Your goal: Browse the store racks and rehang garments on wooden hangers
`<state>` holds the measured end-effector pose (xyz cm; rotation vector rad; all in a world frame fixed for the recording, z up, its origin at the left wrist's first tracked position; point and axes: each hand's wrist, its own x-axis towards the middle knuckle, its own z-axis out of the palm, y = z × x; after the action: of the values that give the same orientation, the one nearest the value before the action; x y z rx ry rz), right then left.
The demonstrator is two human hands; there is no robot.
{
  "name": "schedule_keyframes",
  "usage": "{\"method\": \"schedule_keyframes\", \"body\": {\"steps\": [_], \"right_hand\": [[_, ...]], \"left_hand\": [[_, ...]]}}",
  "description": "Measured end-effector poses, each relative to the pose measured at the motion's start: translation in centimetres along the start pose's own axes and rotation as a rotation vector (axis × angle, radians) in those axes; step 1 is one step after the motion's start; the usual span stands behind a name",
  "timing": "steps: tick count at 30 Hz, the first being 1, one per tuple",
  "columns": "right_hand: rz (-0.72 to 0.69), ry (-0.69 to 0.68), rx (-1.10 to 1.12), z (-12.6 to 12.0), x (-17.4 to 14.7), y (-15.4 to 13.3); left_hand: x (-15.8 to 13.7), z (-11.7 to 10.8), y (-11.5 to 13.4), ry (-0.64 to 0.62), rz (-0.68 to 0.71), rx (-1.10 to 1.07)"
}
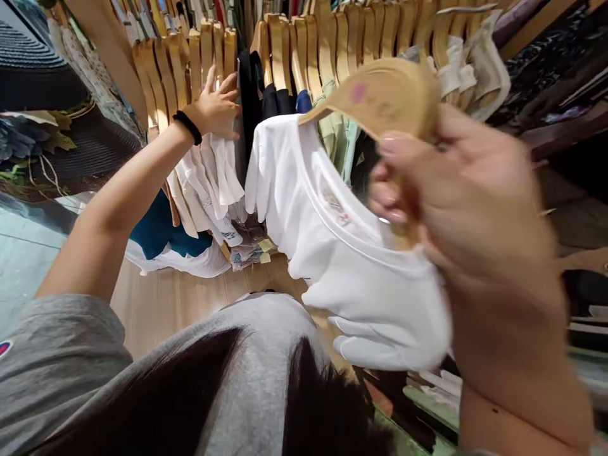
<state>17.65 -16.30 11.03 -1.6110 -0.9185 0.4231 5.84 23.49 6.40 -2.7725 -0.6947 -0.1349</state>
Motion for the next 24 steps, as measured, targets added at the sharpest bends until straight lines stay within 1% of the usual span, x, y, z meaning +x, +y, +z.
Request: {"method": "schedule_keyframes", "body": {"steps": [2, 3, 5, 6, 8, 11, 12, 14, 16, 18, 21, 24], "right_hand": [[0.001, -0.139, 0.241, 2.8, 0.6, -0.4], [0.013, -0.181, 0.328, 4.3, 1.3, -0.3], [0.009, -0.211, 0.421, 7.2, 3.4, 0.3], [-0.023, -0.217, 0.434, 8.7, 4.8, 0.8], [-0.14, -0.2, 0.438, 11.8, 8.2, 2.1], [-0.313, -0.186, 0.408, 16.4, 14.4, 3.8], [-0.346, -0.172, 0.392, 17.8, 16.5, 4.2], [-0.351, -0.139, 0.363, 20.0, 20.5, 4.3], [-0.323, -0.102, 0.352, 21.4, 23.8, 3.8], [-0.284, -0.09, 0.359, 22.1, 26.2, 3.1], [-0.243, -0.118, 0.367, 22.9, 28.8, 2.4], [-0.275, -0.151, 0.359, 23.7, 30.3, 2.6]], "left_hand": [[-0.2, 0.2, -0.3, 0.015, -0.014, -0.015], [-0.3, 0.3, -0.4, 0.016, -0.015, -0.023], [-0.5, 0.2, -0.3, 0.015, -0.01, -0.036], [-0.7, 0.0, -0.1, 0.016, -0.012, -0.037], [-1.0, -0.2, 0.5, 0.02, -0.024, -0.017], [-1.6, -0.7, 1.6, 0.008, -0.036, 0.053], [-1.8, -0.8, 1.9, 0.005, -0.033, 0.071], [-2.2, -1.1, 2.6, 0.018, -0.031, 0.086], [-2.5, -1.3, 3.3, 0.038, -0.037, 0.086], [-2.8, -1.6, 4.1, 0.036, -0.056, 0.098], [-3.2, -1.8, 5.5, 0.027, -0.102, 0.153], [-3.5, -2.0, 6.9, 0.059, -0.153, 0.178]]}}
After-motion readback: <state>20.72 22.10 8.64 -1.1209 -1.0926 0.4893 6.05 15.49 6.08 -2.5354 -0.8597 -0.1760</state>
